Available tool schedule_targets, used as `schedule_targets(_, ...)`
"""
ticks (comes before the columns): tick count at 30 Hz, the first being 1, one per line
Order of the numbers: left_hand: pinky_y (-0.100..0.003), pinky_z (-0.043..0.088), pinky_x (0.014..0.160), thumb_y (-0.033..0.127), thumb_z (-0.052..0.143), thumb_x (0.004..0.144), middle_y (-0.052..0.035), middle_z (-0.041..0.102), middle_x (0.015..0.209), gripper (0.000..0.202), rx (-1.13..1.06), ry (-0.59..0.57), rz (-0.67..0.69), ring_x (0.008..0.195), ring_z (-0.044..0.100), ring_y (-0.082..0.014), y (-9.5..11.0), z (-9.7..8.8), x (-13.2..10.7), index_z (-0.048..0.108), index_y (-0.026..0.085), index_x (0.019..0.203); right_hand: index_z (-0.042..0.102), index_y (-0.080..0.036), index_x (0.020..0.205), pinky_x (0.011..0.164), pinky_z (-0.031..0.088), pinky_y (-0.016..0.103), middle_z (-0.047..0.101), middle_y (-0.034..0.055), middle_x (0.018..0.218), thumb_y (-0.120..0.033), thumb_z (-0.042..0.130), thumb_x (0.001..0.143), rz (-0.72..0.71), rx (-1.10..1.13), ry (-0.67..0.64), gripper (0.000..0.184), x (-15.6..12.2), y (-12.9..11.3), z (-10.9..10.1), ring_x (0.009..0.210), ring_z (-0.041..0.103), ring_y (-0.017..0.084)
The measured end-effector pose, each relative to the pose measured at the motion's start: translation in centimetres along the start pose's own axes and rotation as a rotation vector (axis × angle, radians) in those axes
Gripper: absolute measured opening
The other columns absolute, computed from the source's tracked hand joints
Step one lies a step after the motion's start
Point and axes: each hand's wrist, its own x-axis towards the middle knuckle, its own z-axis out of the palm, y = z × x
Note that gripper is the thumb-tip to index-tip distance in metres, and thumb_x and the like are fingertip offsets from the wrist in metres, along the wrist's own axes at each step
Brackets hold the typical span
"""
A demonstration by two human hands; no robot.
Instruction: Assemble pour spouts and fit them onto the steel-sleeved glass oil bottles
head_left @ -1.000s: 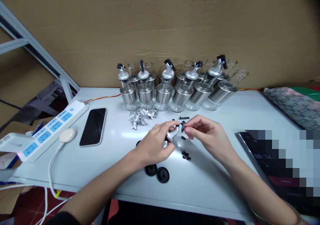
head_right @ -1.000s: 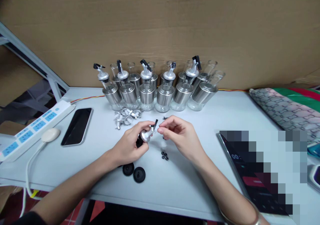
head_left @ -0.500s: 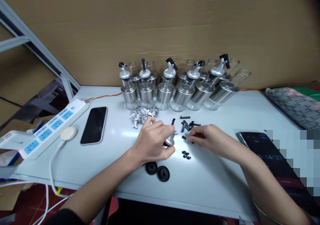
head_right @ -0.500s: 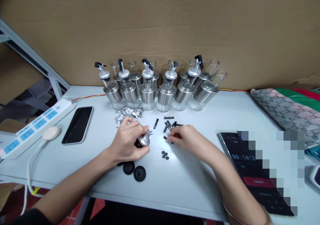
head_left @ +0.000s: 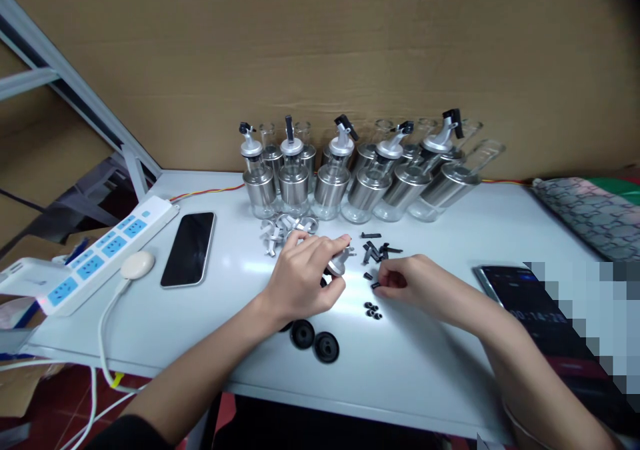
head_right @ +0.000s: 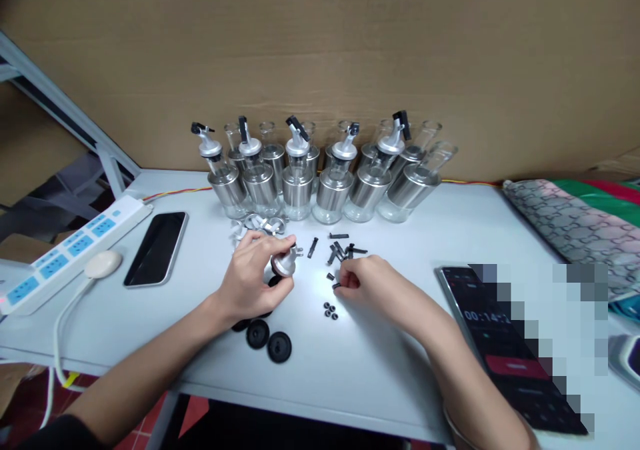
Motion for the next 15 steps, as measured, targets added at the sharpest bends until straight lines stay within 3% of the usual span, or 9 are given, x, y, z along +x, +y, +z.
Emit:
schedule_targets(3,-0.031,0.042,0.074,0.01,0.049,0.072,-0.0018,0.068,0.081,0.039,0.001,-0.005,-0.002,0.071,0.064,-0.0163,0.0,0.0,0.0,0.05,0.015,0.111,0.059,-0.018,0.064,0.057,0.038,0.024,0.059,-0.0002,0.061,-0.018,0.054,0.075,-0.015,-0.005,0.007,0.012,-0.1,-0.1,0.0,0.058,0.049,0.014)
schedule_targets(9,-0.032,0.043,0.075,0.009,0.048,0.073,-0.0029,0.069,0.086,0.041,-0.012,-0.016,-0.005,0.075,0.065,-0.0169,0.0,0.0,0.0,0.049,0.015,0.113,0.052,-0.019,0.069,0.053,0.035,0.025,0.058,-0.0007,0.062,-0.039,0.066,0.073,-0.007,-0.051,0.137,0.024,0.2,-0.4,0.7,0.055,0.049,0.014)
schedule_targets(11,-0.032,0.043,0.075,0.008,0.048,0.072,-0.0035,0.07,0.087,0.041,-0.014,-0.019,-0.002,0.075,0.066,-0.017,0.0,0.0,0.0,0.05,0.015,0.113,0.053,-0.019,0.07,0.053,0.037,0.025,0.059,0.0,0.063,-0.033,0.065,0.073,0.007,-0.055,0.171,0.019,0.5,-0.6,1.1,0.056,0.051,0.015)
schedule_targets(15,-0.032,0.043,0.074,0.008,0.048,0.072,-0.0041,0.07,0.087,0.041,-0.011,-0.016,0.003,0.075,0.066,-0.0168,0.1,0.0,0.0,0.05,0.013,0.113,0.058,-0.018,0.068,0.056,0.039,0.026,0.061,0.0011,0.062,-0.017,0.056,0.073,0.025,-0.029,0.104,0.005,0.4,-0.8,1.0,0.057,0.054,0.016)
